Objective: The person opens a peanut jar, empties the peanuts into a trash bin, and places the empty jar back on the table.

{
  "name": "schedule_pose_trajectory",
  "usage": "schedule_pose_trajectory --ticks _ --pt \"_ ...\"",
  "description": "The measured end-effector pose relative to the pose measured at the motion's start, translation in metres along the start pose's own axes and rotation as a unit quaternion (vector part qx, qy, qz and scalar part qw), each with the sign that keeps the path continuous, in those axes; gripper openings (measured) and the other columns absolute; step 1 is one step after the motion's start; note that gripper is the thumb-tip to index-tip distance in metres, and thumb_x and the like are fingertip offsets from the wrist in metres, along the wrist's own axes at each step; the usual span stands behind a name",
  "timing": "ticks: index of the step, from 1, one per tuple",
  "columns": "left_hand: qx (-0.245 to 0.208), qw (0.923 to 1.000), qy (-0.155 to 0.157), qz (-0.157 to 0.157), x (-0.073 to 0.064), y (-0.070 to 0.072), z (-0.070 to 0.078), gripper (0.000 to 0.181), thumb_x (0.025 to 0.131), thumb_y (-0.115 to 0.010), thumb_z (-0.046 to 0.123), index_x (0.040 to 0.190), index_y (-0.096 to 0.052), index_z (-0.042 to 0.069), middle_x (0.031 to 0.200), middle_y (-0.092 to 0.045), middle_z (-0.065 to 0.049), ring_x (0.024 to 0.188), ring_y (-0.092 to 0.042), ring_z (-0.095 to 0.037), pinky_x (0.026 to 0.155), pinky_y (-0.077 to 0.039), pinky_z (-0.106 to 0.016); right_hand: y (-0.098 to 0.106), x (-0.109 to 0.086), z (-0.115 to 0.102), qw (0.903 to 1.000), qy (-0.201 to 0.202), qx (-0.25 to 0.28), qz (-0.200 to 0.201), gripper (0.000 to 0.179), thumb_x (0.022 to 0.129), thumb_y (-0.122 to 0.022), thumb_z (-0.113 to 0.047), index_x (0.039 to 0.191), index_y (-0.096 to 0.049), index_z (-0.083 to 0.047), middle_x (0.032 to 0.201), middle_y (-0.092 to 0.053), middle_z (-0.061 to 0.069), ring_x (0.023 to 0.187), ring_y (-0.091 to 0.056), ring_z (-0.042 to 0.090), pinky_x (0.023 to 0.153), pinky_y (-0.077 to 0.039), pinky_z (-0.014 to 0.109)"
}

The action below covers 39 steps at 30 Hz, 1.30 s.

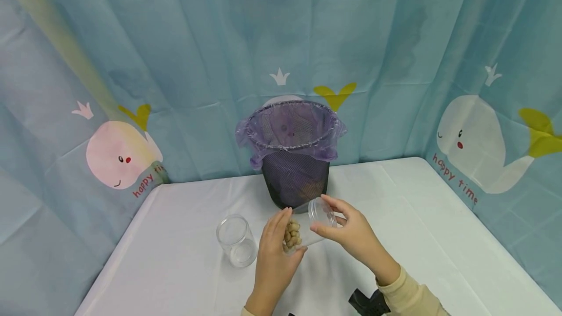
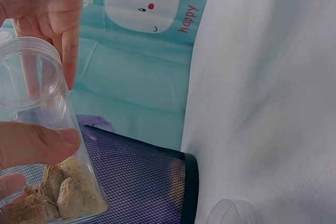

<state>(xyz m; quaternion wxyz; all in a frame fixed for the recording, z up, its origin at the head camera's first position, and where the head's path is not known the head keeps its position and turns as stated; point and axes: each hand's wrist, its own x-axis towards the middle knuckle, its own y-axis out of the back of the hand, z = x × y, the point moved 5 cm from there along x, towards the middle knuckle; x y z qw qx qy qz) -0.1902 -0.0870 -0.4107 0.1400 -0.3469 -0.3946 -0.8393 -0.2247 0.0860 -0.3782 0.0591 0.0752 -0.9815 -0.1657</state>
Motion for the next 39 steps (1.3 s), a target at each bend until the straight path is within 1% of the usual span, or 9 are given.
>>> schedule_pose_trajectory --ticks 5,10,14,20,26,29,32,35,39 --pt "0.005 1.0 -0.005 0.004 -0.0008 0.0001 0.0 0.099 0.051 -0.098 0.005 0.14 -0.054 0.013 0.137 -0.059 -0.007 0.126 -0.057 -0.026 0.116 -0.04 -0.037 -0.0003 0.0007 0.0005 0.9996 -0.016 -0.013 0.021 0.075 0.081 -0.082 -0.035 0.144 -0.05 -0.01 0.144 -0.053 0.012 0.128 -0.051 0.028 0.11 -0.047 0.05" --pt "0.003 1.0 -0.004 0.002 -0.0016 -0.0009 -0.0004 0.099 0.051 -0.098 0.004 0.14 -0.054 0.012 0.138 -0.058 -0.007 0.127 -0.056 -0.027 0.109 -0.046 -0.044 0.0007 0.0006 0.0007 0.9983 -0.028 -0.03 0.042 0.07 0.08 -0.082 -0.038 0.138 -0.056 -0.009 0.135 -0.058 0.009 0.118 -0.055 0.023 0.105 -0.05 0.047" --pt "-0.001 1.0 -0.002 0.002 -0.0018 -0.001 -0.0003 0.1 0.05 -0.098 0.003 0.14 -0.055 0.012 0.138 -0.058 -0.007 0.126 -0.056 -0.028 0.104 -0.05 -0.047 0.0011 0.0002 0.0011 0.999 -0.017 -0.028 0.029 0.069 0.081 -0.082 -0.035 0.139 -0.056 -0.01 0.136 -0.058 0.01 0.123 -0.054 0.025 0.108 -0.049 0.048" --pt "-0.002 1.0 -0.003 0.002 -0.0014 -0.0005 0.0001 0.101 0.05 -0.098 0.003 0.14 -0.054 0.013 0.137 -0.059 -0.009 0.126 -0.056 -0.028 0.106 -0.049 -0.048 0.0005 0.0014 0.0023 0.9997 -0.004 -0.019 0.012 0.071 0.081 -0.083 -0.031 0.142 -0.053 -0.011 0.139 -0.055 0.011 0.127 -0.051 0.027 0.111 -0.047 0.049" --pt "0.001 1.0 -0.006 0.004 -0.0018 -0.0001 0.0005 0.1 0.05 -0.098 0.004 0.14 -0.054 0.012 0.137 -0.059 -0.008 0.126 -0.056 -0.028 0.11 -0.046 -0.042 0.0005 0.0021 0.0026 0.9996 -0.02 -0.01 0.018 0.082 0.08 -0.083 -0.035 0.147 -0.042 -0.011 0.146 -0.048 0.011 0.13 -0.049 0.03 0.11 -0.046 0.051" --pt "0.002 1.0 -0.007 0.005 -0.002 -0.0003 0.0004 0.1 0.05 -0.098 0.004 0.14 -0.054 0.013 0.137 -0.059 -0.007 0.127 -0.056 -0.027 0.116 -0.04 -0.035 0.0007 0.0022 0.0033 0.9989 -0.036 -0.023 0.021 0.077 0.081 -0.081 -0.038 0.145 -0.046 -0.011 0.143 -0.052 0.01 0.125 -0.053 0.028 0.103 -0.051 0.048" --pt "0.002 1.0 -0.007 0.005 -0.0019 -0.0005 0.0004 0.1 0.05 -0.098 0.004 0.14 -0.054 0.013 0.137 -0.059 -0.007 0.127 -0.056 -0.027 0.117 -0.039 -0.035 0.0007 0.0018 0.0041 0.9984 -0.043 -0.032 0.018 0.072 0.082 -0.08 -0.039 0.142 -0.052 -0.012 0.14 -0.056 0.009 0.121 -0.055 0.026 0.098 -0.054 0.045" --pt "0.002 1.0 -0.004 0.003 -0.0017 -0.0007 0.0003 0.1 0.051 -0.098 0.004 0.14 -0.054 0.014 0.138 -0.058 -0.006 0.127 -0.056 -0.026 0.114 -0.042 -0.041 0.0006 0.0014 0.0042 0.999 -0.032 -0.028 0.014 0.072 0.082 -0.081 -0.037 0.142 -0.052 -0.01 0.139 -0.057 0.01 0.122 -0.055 0.026 0.101 -0.053 0.045" --pt "0.002 1.0 -0.006 0.005 -0.0015 -0.0008 0.0001 0.101 0.05 -0.098 0.004 0.14 -0.054 0.014 0.139 -0.058 -0.004 0.128 -0.056 -0.026 0.117 -0.04 -0.036 0.0004 0.0014 0.0036 0.9995 -0.016 -0.024 0.009 0.072 0.083 -0.081 -0.034 0.143 -0.051 -0.009 0.141 -0.056 0.011 0.124 -0.053 0.026 0.105 -0.051 0.047"
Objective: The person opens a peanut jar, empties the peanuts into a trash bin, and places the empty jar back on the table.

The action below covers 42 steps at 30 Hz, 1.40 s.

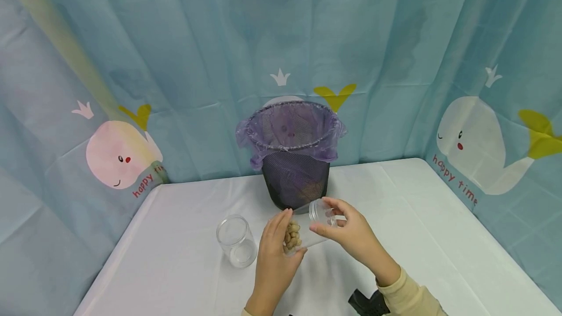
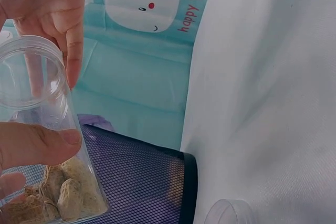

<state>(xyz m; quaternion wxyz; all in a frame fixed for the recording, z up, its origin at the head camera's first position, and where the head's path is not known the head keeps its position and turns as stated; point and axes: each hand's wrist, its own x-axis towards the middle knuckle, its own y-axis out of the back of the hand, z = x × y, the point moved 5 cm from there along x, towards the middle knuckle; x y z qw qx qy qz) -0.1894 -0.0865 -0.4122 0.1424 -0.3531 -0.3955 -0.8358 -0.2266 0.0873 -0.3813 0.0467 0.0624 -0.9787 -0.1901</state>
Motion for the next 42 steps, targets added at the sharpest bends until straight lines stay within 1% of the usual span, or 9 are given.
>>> schedule_pose_trajectory --ticks 6,14,16,18,21,24,32,38,42 --pt "-0.003 0.9999 -0.007 0.008 -0.0005 0.0007 0.0 0.101 0.049 -0.098 0.003 0.14 -0.055 0.014 0.138 -0.058 -0.005 0.127 -0.056 -0.026 0.123 -0.025 -0.018 -0.0005 -0.0003 -0.0006 0.9999 0.011 0.0 -0.003 0.071 0.082 -0.081 -0.034 0.143 -0.052 -0.01 0.139 -0.056 0.012 0.126 -0.052 0.028 0.106 -0.049 0.049" --pt "-0.003 0.9999 -0.01 0.012 -0.0009 0.0008 0.0 0.1 0.048 -0.098 0.003 0.138 -0.056 0.012 0.137 -0.059 -0.006 0.126 -0.056 -0.026 0.123 -0.024 -0.017 -0.0009 0.0001 -0.0011 0.9999 0.009 -0.001 -0.004 0.077 0.08 -0.083 -0.033 0.145 -0.049 -0.011 0.143 -0.053 0.013 0.128 -0.05 0.029 0.106 -0.049 0.051" --pt "-0.001 0.9999 -0.012 0.012 -0.0009 0.0009 0.0001 0.1 0.048 -0.098 0.004 0.138 -0.056 0.012 0.138 -0.059 -0.006 0.127 -0.056 -0.026 0.123 -0.025 -0.018 -0.0006 0.0005 -0.0013 1.0 0.003 -0.003 0.0 0.078 0.08 -0.082 -0.035 0.146 -0.047 -0.012 0.144 -0.053 0.012 0.128 -0.05 0.028 0.106 -0.049 0.05" --pt "0.0 0.9999 -0.012 0.011 -0.0008 0.0009 0.0003 0.1 0.048 -0.098 0.004 0.139 -0.056 0.012 0.138 -0.059 -0.006 0.127 -0.056 -0.026 0.121 -0.032 -0.023 0.0001 0.0006 -0.0012 0.9999 -0.008 -0.008 0.006 0.078 0.081 -0.082 -0.039 0.146 -0.047 -0.013 0.142 -0.053 0.011 0.126 -0.051 0.027 0.105 -0.049 0.049" --pt "0.001 0.9999 -0.01 0.007 -0.0008 0.0007 0.0002 0.101 0.049 -0.098 0.003 0.139 -0.055 0.014 0.137 -0.059 -0.005 0.127 -0.056 -0.026 0.114 -0.044 -0.036 0.0008 0.0006 -0.0009 0.9996 -0.022 -0.011 0.011 0.073 0.082 -0.08 -0.041 0.143 -0.051 -0.012 0.139 -0.056 0.01 0.123 -0.054 0.025 0.103 -0.051 0.046" --pt "0.002 0.9999 -0.008 0.006 -0.0008 0.0007 0.0001 0.101 0.048 -0.098 0.003 0.139 -0.055 0.014 0.137 -0.059 -0.005 0.126 -0.056 -0.026 0.105 -0.05 -0.044 0.0007 0.0005 -0.0009 0.9997 -0.02 -0.013 0.008 0.071 0.082 -0.08 -0.04 0.141 -0.053 -0.011 0.138 -0.058 0.009 0.123 -0.054 0.024 0.102 -0.052 0.045" --pt "0.004 0.9999 -0.009 0.008 -0.0009 0.0014 0.0008 0.099 0.048 -0.098 0.004 0.138 -0.056 0.013 0.137 -0.059 -0.004 0.126 -0.056 -0.025 0.11 -0.046 -0.041 0.0007 -0.0001 -0.0029 1.0 0.004 -0.006 -0.004 0.071 0.082 -0.08 -0.034 0.142 -0.052 -0.009 0.14 -0.056 0.013 0.128 -0.051 0.028 0.105 -0.049 0.047" --pt "0.005 0.9999 -0.01 0.004 -0.0004 0.0013 0.0009 0.1 0.049 -0.098 0.003 0.139 -0.055 0.013 0.137 -0.059 -0.005 0.126 -0.056 -0.026 0.105 -0.049 -0.045 0.0002 0.0008 -0.0033 0.9998 -0.012 -0.017 -0.001 0.075 0.083 -0.08 -0.038 0.145 -0.049 -0.009 0.142 -0.054 0.013 0.127 -0.052 0.029 0.104 -0.05 0.048" --pt "0.003 0.9999 -0.013 0.003 -0.0002 0.0014 0.001 0.099 0.048 -0.098 0.003 0.138 -0.056 0.012 0.136 -0.059 -0.006 0.125 -0.057 -0.027 0.103 -0.051 -0.044 0.0016 0.0019 -0.0022 0.9992 -0.024 -0.03 0.015 0.071 0.082 -0.08 -0.039 0.14 -0.053 -0.008 0.137 -0.059 0.01 0.119 -0.056 0.024 0.1 -0.053 0.043"
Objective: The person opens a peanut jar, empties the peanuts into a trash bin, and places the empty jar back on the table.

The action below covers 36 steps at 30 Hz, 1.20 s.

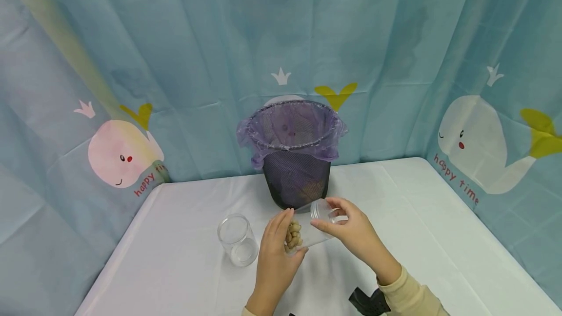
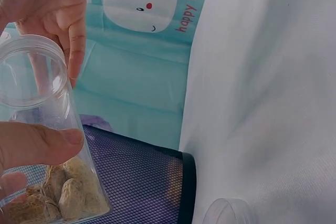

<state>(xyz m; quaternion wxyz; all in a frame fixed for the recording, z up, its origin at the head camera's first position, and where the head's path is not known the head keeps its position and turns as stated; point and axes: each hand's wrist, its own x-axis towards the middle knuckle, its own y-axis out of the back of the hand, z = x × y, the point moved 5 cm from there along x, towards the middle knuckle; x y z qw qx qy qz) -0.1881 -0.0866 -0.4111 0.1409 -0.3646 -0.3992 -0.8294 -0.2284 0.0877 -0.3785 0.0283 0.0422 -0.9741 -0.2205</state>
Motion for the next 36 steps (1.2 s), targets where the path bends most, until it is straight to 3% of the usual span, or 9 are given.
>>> schedule_pose_trajectory --ticks 10,21,31,36 --pt "-0.002 1.0 -0.003 0.0 0.0002 -0.0011 0.0004 0.099 0.048 -0.099 0.004 0.137 -0.056 0.011 0.135 -0.06 -0.007 0.124 -0.057 -0.025 0.101 -0.052 -0.041 0.0016 -0.003 -0.001 0.9995 0.025 0.015 -0.011 0.066 0.084 -0.079 -0.034 0.14 -0.055 -0.008 0.138 -0.058 0.011 0.122 -0.054 0.025 0.103 -0.051 0.044" --pt "-0.002 1.0 -0.004 0.006 -0.0009 -0.0015 0.0001 0.1 0.047 -0.098 0.003 0.137 -0.056 0.012 0.136 -0.06 -0.006 0.124 -0.057 -0.025 0.103 -0.051 -0.037 0.0015 -0.0049 -0.0006 1.0 -0.004 0.0 -0.005 0.07 0.085 -0.077 -0.042 0.14 -0.053 -0.007 0.137 -0.058 0.011 0.12 -0.056 0.025 0.1 -0.053 0.046" --pt "0.005 1.0 0.004 0.001 -0.0019 -0.0022 -0.0007 0.099 0.048 -0.099 0.005 0.137 -0.056 0.012 0.136 -0.06 -0.005 0.125 -0.057 -0.026 0.102 -0.052 -0.043 0.0016 -0.0037 -0.0005 0.9994 0.028 0.014 -0.014 0.068 0.086 -0.077 -0.034 0.141 -0.052 -0.004 0.138 -0.057 0.014 0.127 -0.053 0.029 0.106 -0.05 0.048" --pt "0.002 1.0 0.007 -0.004 -0.0016 -0.0028 -0.0012 0.098 0.049 -0.098 0.005 0.137 -0.056 0.011 0.136 -0.06 -0.006 0.125 -0.057 -0.027 0.102 -0.052 -0.046 0.0016 -0.0037 -0.002 0.9996 0.024 0.011 -0.013 0.07 0.086 -0.076 -0.036 0.143 -0.049 -0.004 0.139 -0.056 0.015 0.125 -0.054 0.029 0.105 -0.05 0.049"
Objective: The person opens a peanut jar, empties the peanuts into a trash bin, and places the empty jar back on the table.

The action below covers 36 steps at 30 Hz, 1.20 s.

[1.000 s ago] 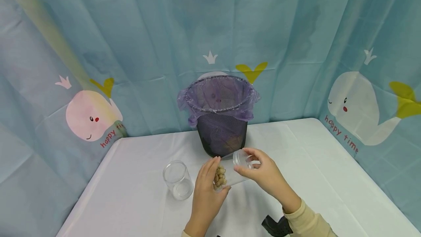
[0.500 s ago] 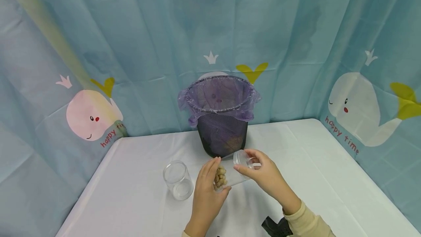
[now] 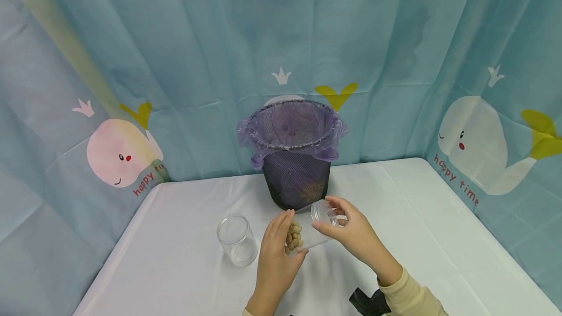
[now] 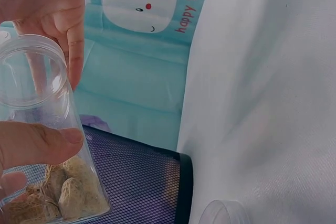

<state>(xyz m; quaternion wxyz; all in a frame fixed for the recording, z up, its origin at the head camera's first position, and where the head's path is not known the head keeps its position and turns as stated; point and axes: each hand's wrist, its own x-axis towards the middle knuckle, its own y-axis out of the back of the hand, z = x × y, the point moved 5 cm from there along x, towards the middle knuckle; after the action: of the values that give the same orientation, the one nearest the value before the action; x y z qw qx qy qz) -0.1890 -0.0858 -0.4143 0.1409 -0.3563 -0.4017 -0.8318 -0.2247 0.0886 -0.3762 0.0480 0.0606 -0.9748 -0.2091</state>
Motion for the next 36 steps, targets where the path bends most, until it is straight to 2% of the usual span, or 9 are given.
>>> schedule_pose_trajectory --ticks 7,16,25,36 --pt "0.0 1.0 -0.002 0.003 -0.0007 0.0001 -0.0006 0.098 0.048 -0.099 0.005 0.137 -0.057 0.011 0.136 -0.059 -0.005 0.125 -0.057 -0.027 0.103 -0.051 -0.043 0.0003 -0.0005 0.0011 0.9998 -0.02 -0.006 0.008 0.069 0.084 -0.078 -0.04 0.139 -0.054 -0.005 0.136 -0.06 0.012 0.122 -0.056 0.026 0.103 -0.052 0.045" --pt "-0.005 0.9999 -0.009 0.006 -0.0009 0.0004 -0.0004 0.101 0.048 -0.099 0.004 0.139 -0.055 0.013 0.136 -0.06 -0.006 0.125 -0.056 -0.025 0.105 -0.05 -0.035 0.0 -0.0009 0.0004 0.9996 0.016 0.013 -0.019 0.07 0.086 -0.077 -0.03 0.144 -0.048 -0.004 0.143 -0.052 0.015 0.131 -0.049 0.032 0.111 -0.045 0.052" --pt "-0.003 1.0 -0.007 0.001 0.0004 0.0017 0.0007 0.101 0.049 -0.098 0.006 0.14 -0.054 0.013 0.137 -0.059 -0.005 0.125 -0.056 -0.025 0.103 -0.051 -0.04 -0.0024 0.0 0.0025 0.9997 -0.024 -0.001 -0.006 0.076 0.084 -0.077 -0.043 0.144 -0.049 -0.005 0.14 -0.057 0.012 0.129 -0.053 0.028 0.107 -0.049 0.048" --pt "-0.011 0.9999 -0.01 0.005 -0.0003 0.0004 -0.0008 0.102 0.048 -0.099 0.005 0.139 -0.055 0.014 0.136 -0.059 -0.006 0.126 -0.056 -0.024 0.107 -0.049 -0.033 -0.003 0.0003 0.0027 0.9997 0.012 0.001 -0.021 0.076 0.085 -0.077 -0.037 0.147 -0.045 -0.005 0.144 -0.052 0.015 0.134 -0.049 0.033 0.111 -0.045 0.053"
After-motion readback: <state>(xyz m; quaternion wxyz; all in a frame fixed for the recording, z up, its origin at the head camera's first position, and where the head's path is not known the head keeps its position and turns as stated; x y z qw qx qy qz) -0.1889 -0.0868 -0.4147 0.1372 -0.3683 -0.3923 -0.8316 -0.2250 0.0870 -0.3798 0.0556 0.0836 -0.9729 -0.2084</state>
